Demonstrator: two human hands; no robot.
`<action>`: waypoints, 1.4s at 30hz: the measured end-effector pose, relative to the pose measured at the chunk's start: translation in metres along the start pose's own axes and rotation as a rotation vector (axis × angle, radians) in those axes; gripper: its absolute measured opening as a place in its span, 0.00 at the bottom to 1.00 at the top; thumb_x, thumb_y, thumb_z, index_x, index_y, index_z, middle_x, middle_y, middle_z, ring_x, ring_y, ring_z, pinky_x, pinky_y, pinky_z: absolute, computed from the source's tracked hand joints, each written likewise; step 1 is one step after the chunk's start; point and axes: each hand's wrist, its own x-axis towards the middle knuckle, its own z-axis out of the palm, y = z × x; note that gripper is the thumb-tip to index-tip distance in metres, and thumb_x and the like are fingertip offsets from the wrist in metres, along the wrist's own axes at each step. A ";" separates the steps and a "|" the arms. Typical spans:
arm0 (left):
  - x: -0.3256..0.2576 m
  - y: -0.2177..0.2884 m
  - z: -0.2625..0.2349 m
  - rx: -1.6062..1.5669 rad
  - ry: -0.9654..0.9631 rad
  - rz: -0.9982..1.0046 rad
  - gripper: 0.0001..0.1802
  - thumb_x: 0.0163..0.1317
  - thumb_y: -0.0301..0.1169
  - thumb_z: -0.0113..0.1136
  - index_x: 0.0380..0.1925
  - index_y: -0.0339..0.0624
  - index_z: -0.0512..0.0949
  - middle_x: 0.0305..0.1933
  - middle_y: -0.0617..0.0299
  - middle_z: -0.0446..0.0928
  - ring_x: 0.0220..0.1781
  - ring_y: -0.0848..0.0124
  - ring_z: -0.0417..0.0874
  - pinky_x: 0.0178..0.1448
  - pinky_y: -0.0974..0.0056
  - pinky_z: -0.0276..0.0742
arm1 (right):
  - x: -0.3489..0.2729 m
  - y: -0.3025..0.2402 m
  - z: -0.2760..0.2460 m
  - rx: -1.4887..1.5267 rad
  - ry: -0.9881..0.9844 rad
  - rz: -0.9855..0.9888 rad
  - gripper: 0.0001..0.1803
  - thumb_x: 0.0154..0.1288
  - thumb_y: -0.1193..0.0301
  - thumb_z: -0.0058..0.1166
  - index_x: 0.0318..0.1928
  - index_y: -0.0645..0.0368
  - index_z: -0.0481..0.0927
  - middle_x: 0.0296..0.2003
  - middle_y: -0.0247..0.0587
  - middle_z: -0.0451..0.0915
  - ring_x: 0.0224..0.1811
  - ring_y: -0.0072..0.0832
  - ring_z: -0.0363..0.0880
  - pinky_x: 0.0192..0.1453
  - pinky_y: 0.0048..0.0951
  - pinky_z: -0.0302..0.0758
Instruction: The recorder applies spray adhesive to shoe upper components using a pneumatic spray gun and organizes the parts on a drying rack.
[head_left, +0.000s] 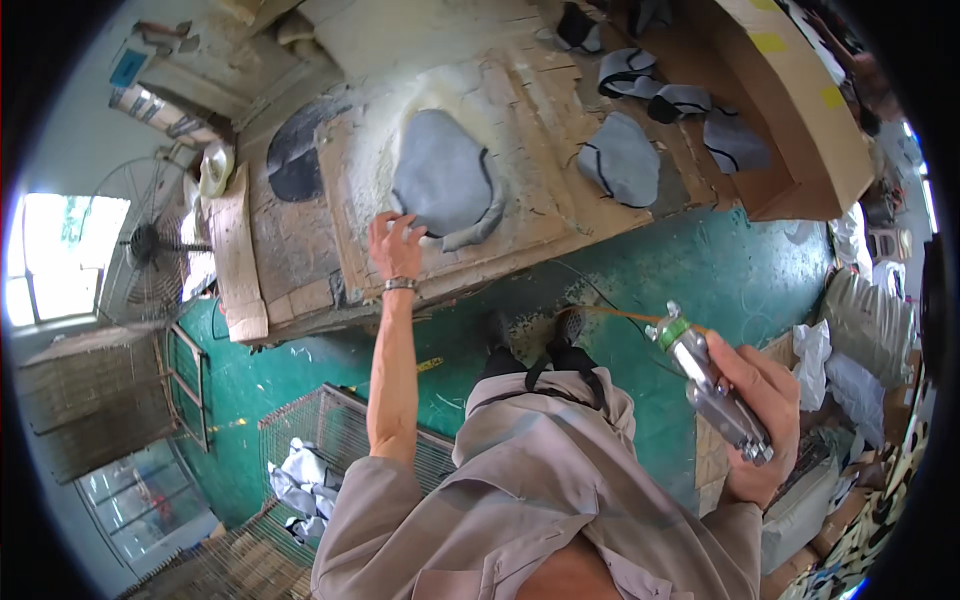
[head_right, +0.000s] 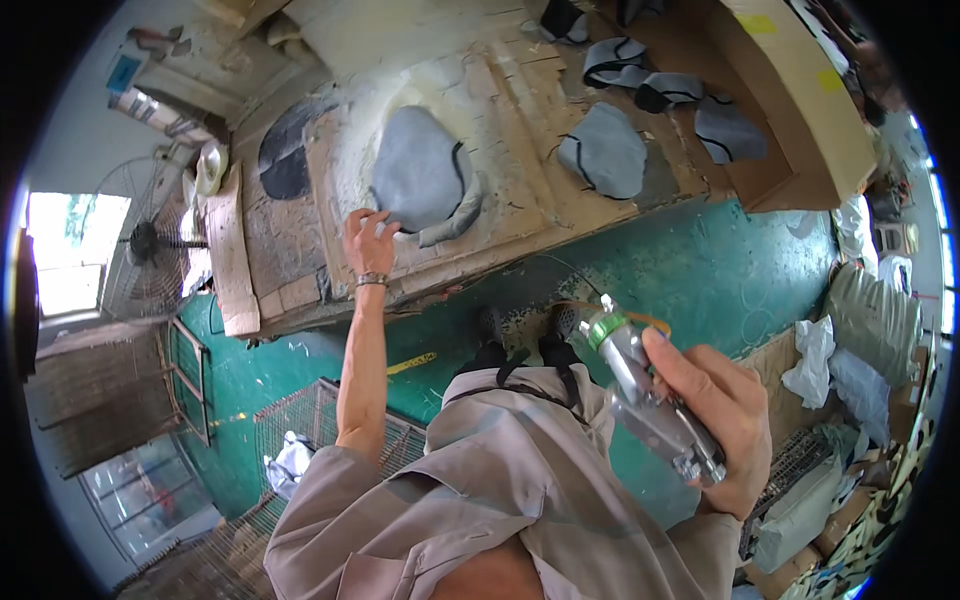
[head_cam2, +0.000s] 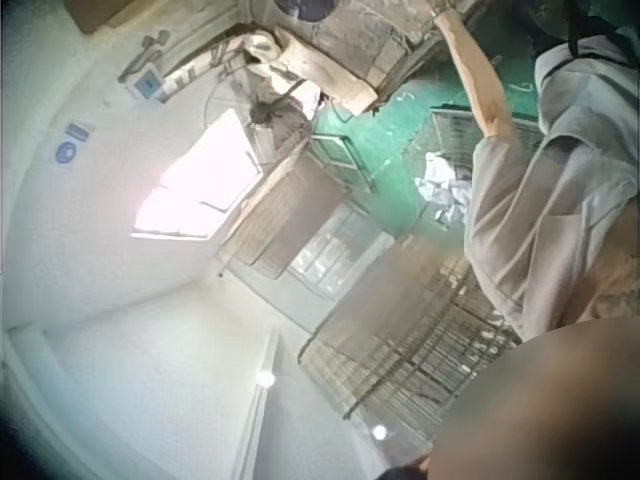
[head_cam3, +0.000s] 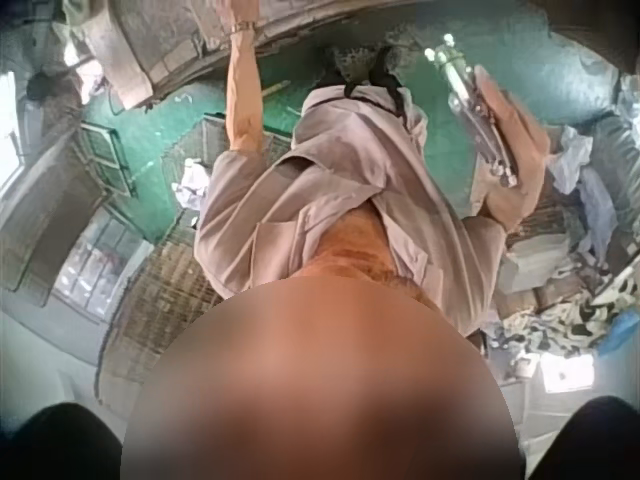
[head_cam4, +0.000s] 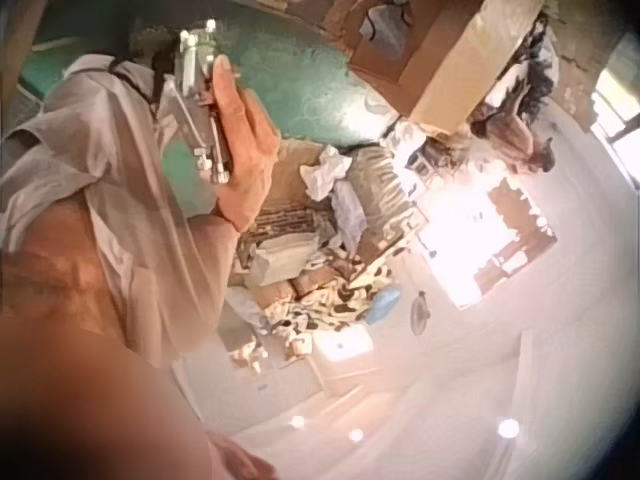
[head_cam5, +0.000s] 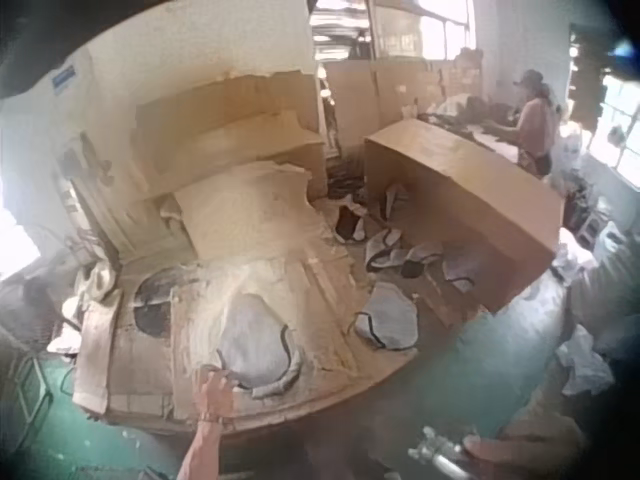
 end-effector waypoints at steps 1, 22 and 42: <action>0.014 0.010 0.008 -0.005 -0.016 0.051 0.15 0.43 0.31 0.80 0.34 0.50 0.90 0.45 0.62 0.80 0.52 0.58 0.80 0.57 0.50 0.77 | -0.007 0.004 -0.010 -0.027 0.035 0.027 0.32 0.56 0.70 0.65 0.65 0.63 0.82 0.29 0.42 0.80 0.29 0.35 0.83 0.35 0.32 0.78; 0.060 0.251 0.206 -0.073 -0.612 -0.205 0.41 0.60 0.32 0.68 0.72 0.32 0.64 0.53 0.39 0.81 0.56 0.44 0.82 0.63 0.45 0.79 | -0.056 0.138 -0.050 0.288 -0.002 0.240 0.43 0.47 0.65 0.61 0.68 0.67 0.78 0.34 0.49 0.81 0.36 0.43 0.83 0.43 0.33 0.77; -0.433 -0.135 -0.022 -0.089 -1.249 -0.949 0.22 0.65 0.49 0.63 0.54 0.52 0.87 0.54 0.53 0.87 0.55 0.52 0.88 0.60 0.51 0.85 | -0.017 -0.079 0.042 -0.125 -0.191 -0.043 0.37 0.55 0.66 0.68 0.67 0.63 0.79 0.31 0.41 0.80 0.29 0.37 0.81 0.33 0.36 0.76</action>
